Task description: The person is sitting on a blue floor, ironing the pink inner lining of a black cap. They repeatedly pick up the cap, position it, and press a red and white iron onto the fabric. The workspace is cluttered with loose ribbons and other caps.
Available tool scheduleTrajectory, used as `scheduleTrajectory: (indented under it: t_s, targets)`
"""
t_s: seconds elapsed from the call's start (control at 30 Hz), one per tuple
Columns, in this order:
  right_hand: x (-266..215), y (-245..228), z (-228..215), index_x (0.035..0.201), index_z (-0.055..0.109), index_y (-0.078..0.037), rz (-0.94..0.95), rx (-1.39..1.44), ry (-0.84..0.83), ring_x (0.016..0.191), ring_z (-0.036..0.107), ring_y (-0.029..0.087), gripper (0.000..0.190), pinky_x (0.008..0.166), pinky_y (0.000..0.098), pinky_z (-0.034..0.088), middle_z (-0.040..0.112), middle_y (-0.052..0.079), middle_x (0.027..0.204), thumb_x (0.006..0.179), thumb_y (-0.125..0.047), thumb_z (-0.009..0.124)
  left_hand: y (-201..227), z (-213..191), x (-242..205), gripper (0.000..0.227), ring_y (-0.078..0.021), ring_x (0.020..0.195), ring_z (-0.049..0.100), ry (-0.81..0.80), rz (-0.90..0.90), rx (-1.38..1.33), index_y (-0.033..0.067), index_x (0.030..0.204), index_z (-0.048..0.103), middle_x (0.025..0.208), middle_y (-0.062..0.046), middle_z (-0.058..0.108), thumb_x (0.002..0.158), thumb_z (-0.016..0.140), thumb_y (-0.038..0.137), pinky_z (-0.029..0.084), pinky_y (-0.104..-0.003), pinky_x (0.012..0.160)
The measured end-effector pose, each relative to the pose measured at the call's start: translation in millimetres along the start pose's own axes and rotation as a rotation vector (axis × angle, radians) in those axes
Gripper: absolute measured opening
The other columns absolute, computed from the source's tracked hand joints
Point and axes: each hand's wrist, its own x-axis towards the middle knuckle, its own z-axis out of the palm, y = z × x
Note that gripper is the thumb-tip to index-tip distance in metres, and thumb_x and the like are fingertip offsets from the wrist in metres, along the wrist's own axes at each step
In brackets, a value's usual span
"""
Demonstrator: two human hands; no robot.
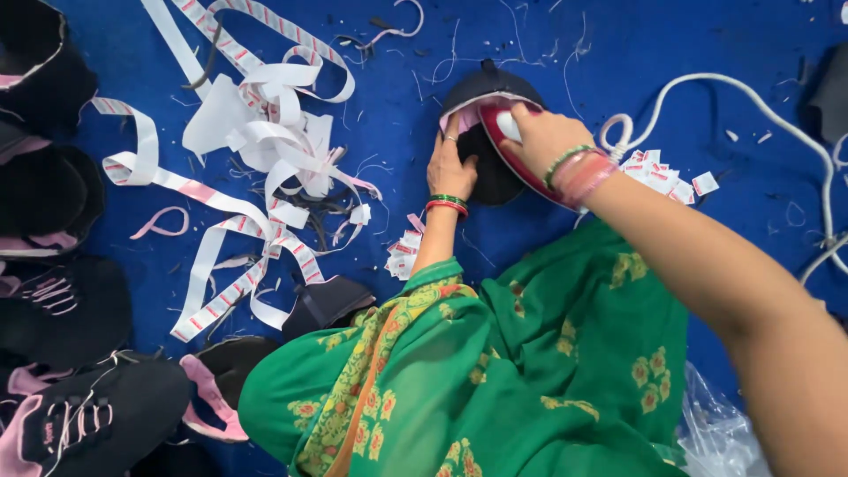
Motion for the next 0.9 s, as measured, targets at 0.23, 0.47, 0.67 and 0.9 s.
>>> scheduleTrajectory:
  t_s: [0.23, 0.47, 0.67, 0.9]
  targets:
    - [27, 1, 3, 0.133, 0.054, -0.003, 0.113, 0.044, 0.083, 0.094, 0.071, 0.044, 0.057, 0.078, 0.0525, 0.058, 0.071, 0.025, 0.108, 0.095, -0.044, 0.068, 36, 12, 3, 0.088, -0.046, 0.117, 0.06, -0.106, -0.057, 0.356, 0.0343, 0.146, 0.048, 0.143, -0.026, 0.045, 0.07, 0.069, -0.004, 0.056, -0.048, 0.091]
    - [14, 15, -4, 0.133, 0.054, -0.003, 0.094, -0.009, 0.102, 0.095, 0.072, 0.044, 0.055, 0.079, 0.0524, 0.058, 0.072, 0.025, 0.108, 0.097, -0.042, 0.069, 50, 22, 14, 0.064, -0.0452, 0.11, 0.063, -0.089, -0.082, 0.585, 0.0361, 0.147, 0.052, 0.144, -0.026, 0.046, 0.087, 0.059, 0.015, 0.058, -0.049, 0.085]
    - [-12, 105, -58, 0.136, 0.065, -0.015, 0.044, -0.022, -0.212, 0.108, 0.07, 0.041, 0.073, 0.094, 0.0517, 0.055, 0.072, 0.02, 0.12, 0.079, -0.059, 0.079, 23, 0, 136, 0.03, -0.041, 0.104, 0.069, -0.41, 0.219, 0.69, 0.016, 0.117, 0.073, 0.115, -0.024, 0.07, 0.089, 0.062, 0.021, 0.056, -0.05, 0.086]
    - [-31, 210, -40, 0.127, 0.068, 0.003, 0.128, 0.504, 0.286, 0.101, 0.075, 0.027, 0.056, 0.095, 0.0399, 0.059, 0.075, 0.023, 0.107, 0.088, -0.032, 0.088, 146, -180, 120, 0.027, -0.0399, 0.094, 0.071, -0.255, 0.559, 0.67, 0.0052, 0.113, 0.074, 0.106, -0.023, 0.073, 0.1, 0.064, 0.026, 0.056, -0.051, 0.077]
